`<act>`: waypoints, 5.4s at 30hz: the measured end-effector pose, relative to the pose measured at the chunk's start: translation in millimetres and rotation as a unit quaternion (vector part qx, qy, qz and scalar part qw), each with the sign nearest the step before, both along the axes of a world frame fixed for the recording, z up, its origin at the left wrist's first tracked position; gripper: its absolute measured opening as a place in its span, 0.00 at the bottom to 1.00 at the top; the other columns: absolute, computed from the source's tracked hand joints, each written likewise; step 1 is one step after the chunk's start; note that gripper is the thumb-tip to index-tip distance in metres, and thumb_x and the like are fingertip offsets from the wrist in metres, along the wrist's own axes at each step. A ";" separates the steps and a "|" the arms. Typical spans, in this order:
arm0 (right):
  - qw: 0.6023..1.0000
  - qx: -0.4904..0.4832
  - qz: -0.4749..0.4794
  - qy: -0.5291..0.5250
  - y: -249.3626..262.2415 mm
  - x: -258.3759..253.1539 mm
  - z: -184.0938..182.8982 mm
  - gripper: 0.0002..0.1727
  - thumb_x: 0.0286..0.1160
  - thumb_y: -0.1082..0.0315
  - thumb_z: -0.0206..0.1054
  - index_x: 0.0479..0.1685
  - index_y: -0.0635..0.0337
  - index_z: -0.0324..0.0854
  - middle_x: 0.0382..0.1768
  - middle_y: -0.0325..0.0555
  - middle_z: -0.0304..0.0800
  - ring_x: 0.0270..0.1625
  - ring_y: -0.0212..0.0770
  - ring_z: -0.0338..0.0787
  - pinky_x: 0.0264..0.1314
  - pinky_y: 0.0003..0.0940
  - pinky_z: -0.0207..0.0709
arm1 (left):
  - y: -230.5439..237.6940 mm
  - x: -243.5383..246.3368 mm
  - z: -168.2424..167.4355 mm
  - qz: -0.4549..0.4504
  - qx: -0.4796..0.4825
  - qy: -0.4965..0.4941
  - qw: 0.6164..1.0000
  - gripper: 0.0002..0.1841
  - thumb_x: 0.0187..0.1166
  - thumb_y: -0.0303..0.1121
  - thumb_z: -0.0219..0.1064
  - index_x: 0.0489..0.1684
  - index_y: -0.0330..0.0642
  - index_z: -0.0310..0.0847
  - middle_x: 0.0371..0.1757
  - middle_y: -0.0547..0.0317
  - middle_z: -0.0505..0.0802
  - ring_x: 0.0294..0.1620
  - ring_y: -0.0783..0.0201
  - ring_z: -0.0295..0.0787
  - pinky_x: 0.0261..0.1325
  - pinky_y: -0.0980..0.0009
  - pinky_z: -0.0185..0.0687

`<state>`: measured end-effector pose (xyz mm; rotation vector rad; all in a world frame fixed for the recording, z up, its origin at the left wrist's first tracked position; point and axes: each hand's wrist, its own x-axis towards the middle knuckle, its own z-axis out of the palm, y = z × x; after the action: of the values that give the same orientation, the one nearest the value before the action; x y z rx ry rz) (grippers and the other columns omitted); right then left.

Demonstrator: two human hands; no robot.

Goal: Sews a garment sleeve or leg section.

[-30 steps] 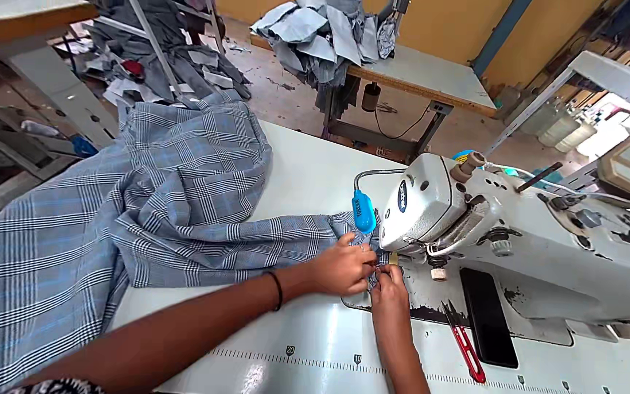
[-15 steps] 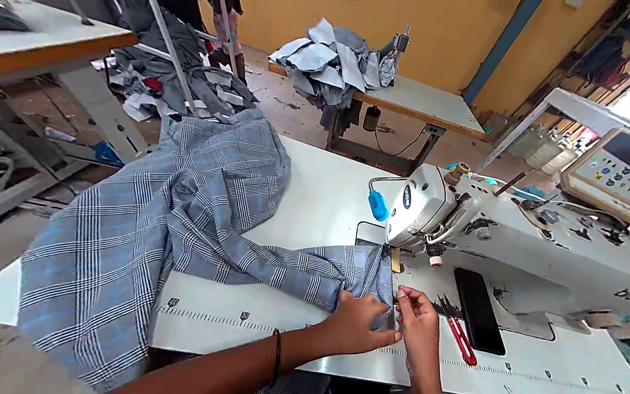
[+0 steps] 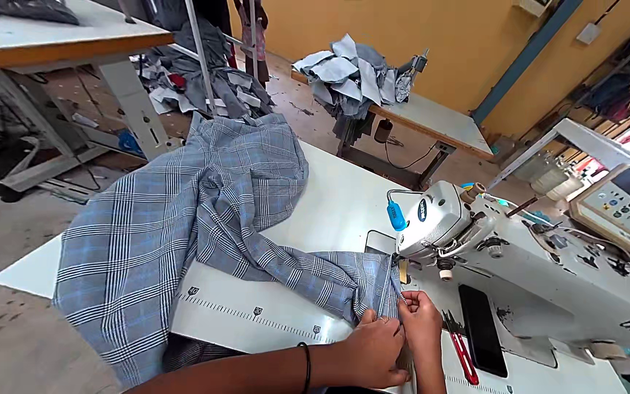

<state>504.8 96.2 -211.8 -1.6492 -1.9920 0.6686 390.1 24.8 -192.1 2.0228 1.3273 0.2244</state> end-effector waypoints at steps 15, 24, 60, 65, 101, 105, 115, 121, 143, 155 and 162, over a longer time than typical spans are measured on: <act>0.994 0.030 0.107 0.006 -38.7 -8.5 -19.9 0.19 0.67 0.88 0.61 0.57 0.78 0.87 0.65 0.72 0.83 0.65 0.66 0.86 0.67 0.51 0.81 | 12.2 -55.1 -19.6 -0.061 0.086 0.022 0.994 0.30 0.77 0.51 0.73 0.68 0.35 0.81 0.64 0.36 0.84 0.72 0.33 0.74 0.67 0.27 0.57; 0.993 0.074 0.089 0.024 -29.9 -15.4 -27.1 0.19 0.63 0.89 0.62 0.55 0.78 0.88 0.63 0.69 0.87 0.62 0.64 0.90 0.64 0.51 0.84 | 25.3 -61.2 -29.8 -0.049 0.136 0.013 0.989 0.25 0.77 0.47 0.71 0.65 0.39 0.84 0.59 0.39 0.87 0.68 0.35 0.79 0.63 0.28 0.62; 0.990 0.085 0.059 0.098 -91.1 -8.0 -26.9 0.13 0.70 0.68 0.71 0.41 0.72 0.90 0.40 0.58 0.94 0.51 0.59 0.92 0.54 0.70 0.68 | 27.4 -44.5 -14.0 0.018 0.146 -0.004 0.989 0.18 0.88 0.32 0.51 0.45 0.28 0.85 0.49 0.38 0.92 0.72 0.41 0.81 0.84 0.30 0.38; 0.993 0.060 0.063 0.076 -85.3 -3.1 -22.7 0.11 0.73 0.71 0.68 0.43 0.73 0.90 0.41 0.60 0.94 0.52 0.62 0.91 0.57 0.69 0.68 | 28.2 -36.0 -20.4 0.117 0.100 0.022 0.988 0.19 0.87 0.37 0.53 0.47 0.32 0.89 0.69 0.43 0.87 0.91 0.44 0.59 0.86 0.27 0.28; 0.993 0.069 0.060 0.076 -78.0 -8.4 -29.8 0.12 0.65 0.71 0.74 0.37 0.77 0.87 0.35 0.62 0.91 0.43 0.62 0.91 0.49 0.65 0.72 | 26.0 -43.9 -46.1 0.182 0.146 -0.006 0.972 0.22 0.85 0.44 0.50 0.64 0.63 0.91 0.93 0.40 0.62 0.98 0.40 0.36 0.83 0.22 0.18; 0.991 0.077 0.062 0.087 -61.4 -11.6 -35.4 0.14 0.64 0.69 0.75 0.37 0.75 0.87 0.34 0.60 0.91 0.43 0.61 0.91 0.49 0.66 0.72 | 39.3 -49.4 -47.4 0.177 0.127 0.016 0.976 0.23 0.85 0.43 0.48 0.69 0.68 0.88 0.94 0.40 0.60 0.98 0.40 0.31 0.84 0.24 0.17; 0.983 0.055 0.089 0.151 -27.7 -9.3 -46.9 0.15 0.64 0.62 0.76 0.37 0.68 0.90 0.36 0.54 0.93 0.46 0.55 0.91 0.53 0.68 0.71 | 71.0 -99.8 -42.7 -0.107 0.396 -0.024 0.912 0.19 0.81 0.36 0.55 0.18 0.41 0.83 0.39 0.52 0.94 0.64 0.51 0.88 0.74 0.46 0.68; 0.971 0.104 0.121 0.178 -60.7 -2.1 -49.7 0.11 0.57 0.63 0.78 0.32 0.63 0.92 0.36 0.46 0.94 0.47 0.48 0.92 0.50 0.62 0.71 | 26.1 -55.1 -8.4 0.060 0.104 -0.015 0.993 0.19 0.89 0.34 0.52 0.40 0.24 0.84 0.41 0.32 0.91 0.51 0.38 0.89 0.72 0.37 0.60; 0.979 0.091 0.093 0.155 -64.9 -0.4 -47.1 0.13 0.61 0.63 0.76 0.33 0.66 0.90 0.37 0.50 0.92 0.47 0.52 0.91 0.51 0.65 0.69 | 100.7 -10.8 -20.4 0.362 -0.050 -0.006 0.931 0.14 0.85 0.36 0.65 0.52 0.33 0.88 0.74 0.38 0.75 0.82 0.38 0.62 0.75 0.35 0.56; 0.984 0.091 0.097 0.119 -74.3 6.1 -36.0 0.12 0.64 0.63 0.75 0.30 0.66 0.91 0.31 0.49 0.91 0.42 0.53 0.91 0.46 0.61 0.71 | 36.9 -30.4 -42.9 0.156 0.140 -0.007 0.978 0.18 0.87 0.31 0.53 0.63 0.38 0.89 0.73 0.45 0.87 0.87 0.46 0.68 0.84 0.30 0.44; 0.983 -0.015 0.125 0.135 -62.6 17.4 -21.0 0.14 0.74 0.62 0.71 0.35 0.69 0.90 0.35 0.51 0.91 0.43 0.51 0.91 0.52 0.60 0.75 | 32.5 -35.1 -43.8 0.141 0.146 -0.023 0.979 0.20 0.83 0.31 0.53 0.64 0.43 0.89 0.70 0.46 0.88 0.86 0.45 0.70 0.81 0.26 0.43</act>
<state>522.2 33.7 -232.9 -1.2558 -2.0099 0.9613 355.0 57.3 -235.9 2.0409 1.6265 0.6247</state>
